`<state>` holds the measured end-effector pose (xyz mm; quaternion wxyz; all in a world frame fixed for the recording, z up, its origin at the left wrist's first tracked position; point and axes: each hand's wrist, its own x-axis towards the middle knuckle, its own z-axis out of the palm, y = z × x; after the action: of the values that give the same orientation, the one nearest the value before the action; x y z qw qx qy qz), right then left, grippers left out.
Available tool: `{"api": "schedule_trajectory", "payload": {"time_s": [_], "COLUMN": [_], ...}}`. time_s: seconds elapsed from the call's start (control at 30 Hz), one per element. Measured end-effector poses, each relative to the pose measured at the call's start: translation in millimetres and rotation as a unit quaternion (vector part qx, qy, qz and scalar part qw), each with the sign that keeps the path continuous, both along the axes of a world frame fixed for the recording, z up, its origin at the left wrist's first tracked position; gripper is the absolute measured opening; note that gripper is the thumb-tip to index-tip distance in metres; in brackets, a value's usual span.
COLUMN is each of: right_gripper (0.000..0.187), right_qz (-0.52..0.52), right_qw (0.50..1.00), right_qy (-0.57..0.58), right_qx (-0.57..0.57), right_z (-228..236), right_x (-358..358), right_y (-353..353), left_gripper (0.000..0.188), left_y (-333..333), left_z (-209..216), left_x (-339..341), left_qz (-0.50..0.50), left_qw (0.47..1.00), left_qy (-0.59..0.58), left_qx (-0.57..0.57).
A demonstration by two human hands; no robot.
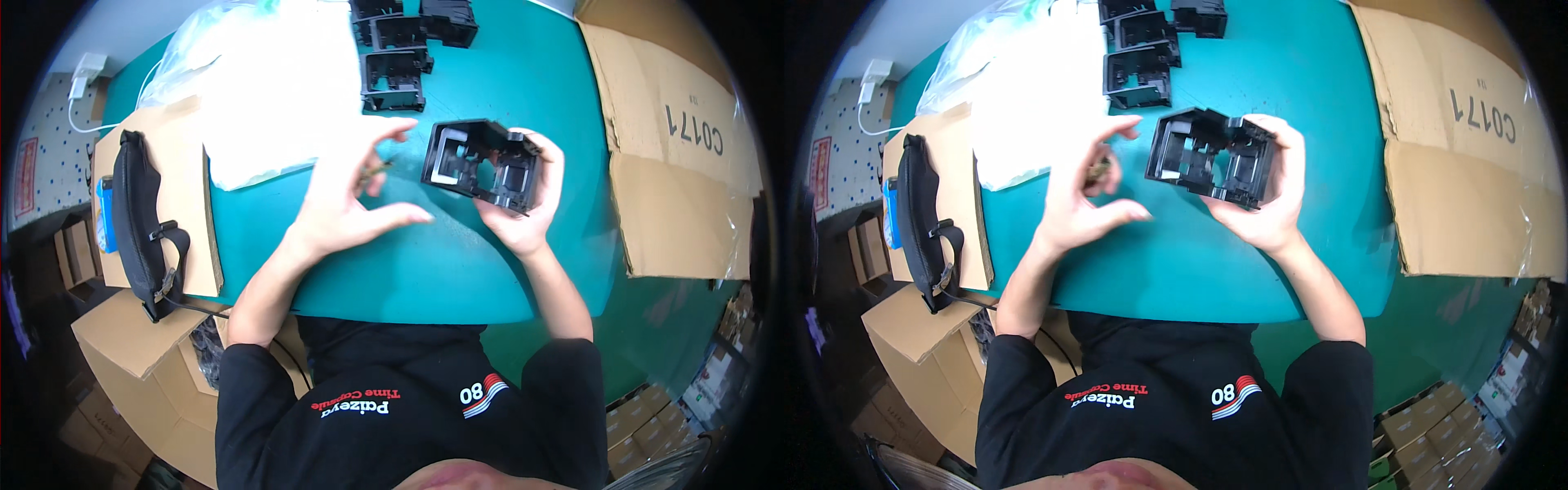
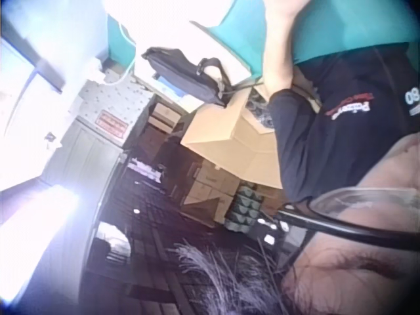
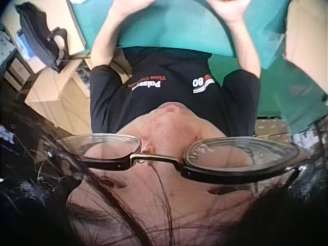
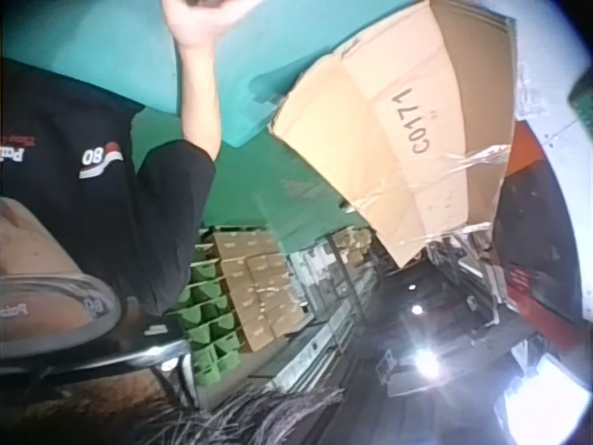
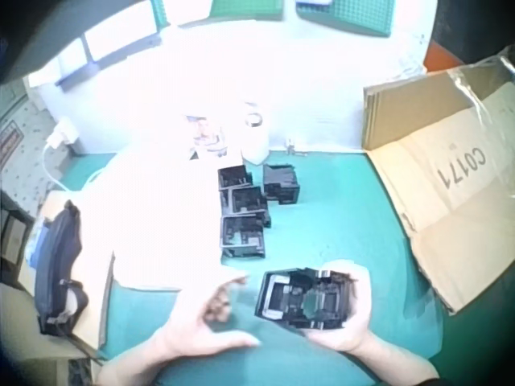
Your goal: The person uses a small pointed tool to scrape and clean the interior of black plastic electronic housings. They then place each cleaned housing into a clear plastic bag and set it aside on the table.
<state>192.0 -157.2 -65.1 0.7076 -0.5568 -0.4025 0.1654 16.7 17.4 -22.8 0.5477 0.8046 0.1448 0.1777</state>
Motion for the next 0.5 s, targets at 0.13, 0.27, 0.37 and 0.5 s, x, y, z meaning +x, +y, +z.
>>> {"api": "schedule_trajectory", "payload": {"time_s": [0.13, 0.27, 0.37, 0.5], "right_gripper": [0.089, 0.092, 0.046, 0.024], "right_qz": [0.108, 0.112, 0.041, -0.115], "right_qw": [0.993, 0.985, 0.989, 0.901], "right_qy": [-0.016, -0.026, -0.109, -0.363], "right_qx": [-0.034, -0.125, -0.093, -0.208], "right_z": [-8, 3, 2, 10], "right_x": [-5, 4, 37, 59], "right_y": [5, 11, 18, 59], "left_gripper": [0.079, 0.078, 0.071, 0.063], "left_y": [-5, 12, 18, 9], "left_z": [-12, -10, -9, -15], "left_x": [3, -1, -5, 2], "left_qz": [-0.016, 0.016, 0.049, 0.077], "left_qw": [0.995, 0.986, 0.969, 0.938], "left_qy": [-0.083, -0.085, -0.027, 0.034], "left_qx": [0.056, 0.145, 0.241, 0.336]}}
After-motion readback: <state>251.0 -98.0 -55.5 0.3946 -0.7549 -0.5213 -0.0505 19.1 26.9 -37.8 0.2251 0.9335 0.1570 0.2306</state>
